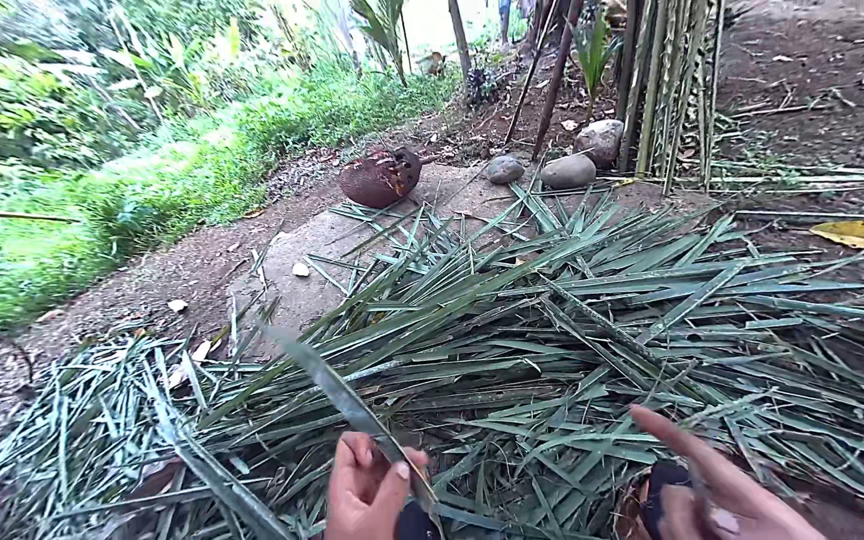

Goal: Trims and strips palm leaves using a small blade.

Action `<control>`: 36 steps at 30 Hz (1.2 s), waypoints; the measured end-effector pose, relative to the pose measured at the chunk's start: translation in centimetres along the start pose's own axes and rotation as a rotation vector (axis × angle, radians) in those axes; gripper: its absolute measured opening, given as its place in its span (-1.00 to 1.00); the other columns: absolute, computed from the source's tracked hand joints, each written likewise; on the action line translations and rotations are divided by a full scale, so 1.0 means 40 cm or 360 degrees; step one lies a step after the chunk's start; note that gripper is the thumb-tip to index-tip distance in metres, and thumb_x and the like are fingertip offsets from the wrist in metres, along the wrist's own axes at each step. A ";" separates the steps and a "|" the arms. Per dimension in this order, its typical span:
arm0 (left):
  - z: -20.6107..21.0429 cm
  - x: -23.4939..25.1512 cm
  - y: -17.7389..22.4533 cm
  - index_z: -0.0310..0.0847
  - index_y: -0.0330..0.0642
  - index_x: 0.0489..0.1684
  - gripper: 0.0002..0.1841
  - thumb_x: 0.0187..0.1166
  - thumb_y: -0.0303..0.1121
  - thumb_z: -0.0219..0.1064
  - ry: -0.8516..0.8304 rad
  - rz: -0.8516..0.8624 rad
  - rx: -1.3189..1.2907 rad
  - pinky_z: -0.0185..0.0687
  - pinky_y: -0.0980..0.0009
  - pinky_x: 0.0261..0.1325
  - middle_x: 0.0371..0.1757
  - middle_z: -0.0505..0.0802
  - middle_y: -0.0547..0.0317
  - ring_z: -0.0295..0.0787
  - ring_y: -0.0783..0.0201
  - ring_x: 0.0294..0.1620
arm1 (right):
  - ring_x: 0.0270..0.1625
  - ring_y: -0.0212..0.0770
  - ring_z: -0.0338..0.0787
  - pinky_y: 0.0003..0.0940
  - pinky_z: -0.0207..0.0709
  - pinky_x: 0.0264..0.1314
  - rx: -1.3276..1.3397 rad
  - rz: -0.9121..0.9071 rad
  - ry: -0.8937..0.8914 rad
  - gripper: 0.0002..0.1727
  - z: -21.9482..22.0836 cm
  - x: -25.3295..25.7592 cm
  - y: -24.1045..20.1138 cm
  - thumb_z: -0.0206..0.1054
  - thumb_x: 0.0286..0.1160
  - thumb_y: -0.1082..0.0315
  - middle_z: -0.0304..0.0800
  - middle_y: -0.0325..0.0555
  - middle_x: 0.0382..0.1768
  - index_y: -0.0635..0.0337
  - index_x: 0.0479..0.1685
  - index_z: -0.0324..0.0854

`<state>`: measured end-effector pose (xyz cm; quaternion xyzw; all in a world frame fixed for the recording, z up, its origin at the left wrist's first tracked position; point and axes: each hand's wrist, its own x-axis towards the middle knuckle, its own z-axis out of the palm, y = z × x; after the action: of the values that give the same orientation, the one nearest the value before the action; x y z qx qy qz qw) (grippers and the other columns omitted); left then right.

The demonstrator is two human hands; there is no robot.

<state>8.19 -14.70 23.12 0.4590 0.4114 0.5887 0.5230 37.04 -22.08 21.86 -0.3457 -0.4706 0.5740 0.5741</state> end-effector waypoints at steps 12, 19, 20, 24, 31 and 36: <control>0.131 -0.046 0.008 0.25 -0.12 0.08 -0.67 0.40 -0.52 0.22 -0.1043 0.0319 0.0383 0.50 0.61 -0.36 -0.34 0.64 0.44 0.55 0.64 -0.44 | -0.73 -0.62 0.40 -0.71 0.34 -0.69 0.0508 0.0381 -0.0487 -0.57 0.099 0.141 -0.101 -0.11 0.61 0.33 0.44 -0.52 -0.65 -0.12 0.41 0.35; 0.169 -0.013 0.012 0.55 -0.05 0.14 -0.38 0.82 0.22 -0.31 -0.1315 -0.0583 -0.0065 0.41 0.77 -0.50 -0.30 0.80 0.47 0.52 0.72 -0.52 | -0.62 -0.67 0.45 -0.76 0.34 -0.58 0.0293 0.0016 -0.0630 -0.71 0.039 0.133 -0.063 0.00 0.71 0.32 0.54 -0.55 -0.58 -0.09 0.23 0.55; 0.178 -0.019 0.009 0.63 -0.05 -0.02 -0.41 0.88 0.05 -0.37 -0.1260 -0.0645 -0.0082 0.34 0.79 -0.54 -0.41 0.78 0.50 0.47 0.75 -0.58 | -0.62 -0.69 0.44 -0.77 0.31 -0.58 0.0259 -0.0001 -0.0659 -0.69 0.031 0.133 -0.059 0.01 0.73 0.30 0.54 -0.56 -0.58 -0.10 0.28 0.55; 0.188 -0.037 -0.007 0.60 -0.02 -0.15 -0.69 0.83 -0.38 -0.13 -0.1007 -0.0695 -0.0266 0.35 0.80 -0.51 -0.47 0.70 0.55 0.44 0.75 -0.59 | -0.66 -0.69 0.38 -0.77 0.26 -0.65 0.0122 0.0267 -0.0784 -0.45 0.021 0.120 -0.062 0.03 0.68 0.28 0.47 -0.57 -0.57 -0.16 0.69 0.24; 0.173 -0.051 -0.025 0.55 -0.03 -0.01 -0.78 0.79 -0.46 -0.05 -0.1005 -0.0653 -0.0461 0.46 0.75 -0.42 -0.42 0.75 0.49 0.56 0.70 -0.51 | -0.67 -0.67 0.33 -0.77 0.21 -0.68 0.0236 0.0545 -0.0959 -0.40 0.027 0.111 -0.045 -0.04 0.72 0.34 0.43 -0.54 -0.50 -0.18 0.76 0.10; 0.170 -0.064 -0.023 0.69 -0.05 -0.15 -0.68 0.78 -0.45 -0.06 -0.0920 -0.0703 -0.0472 0.39 0.76 -0.48 -0.55 0.73 0.52 0.49 0.73 -0.59 | -0.67 -0.68 0.36 -0.78 0.23 -0.69 0.0302 0.0657 -0.0962 -0.43 0.017 0.114 -0.041 -0.03 0.73 0.34 0.49 -0.54 -0.47 -0.24 0.73 0.22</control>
<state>15.09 -17.10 23.59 0.4258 0.2465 0.3614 0.7920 36.47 -17.85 24.28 -0.1937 -0.4840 0.7946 0.3112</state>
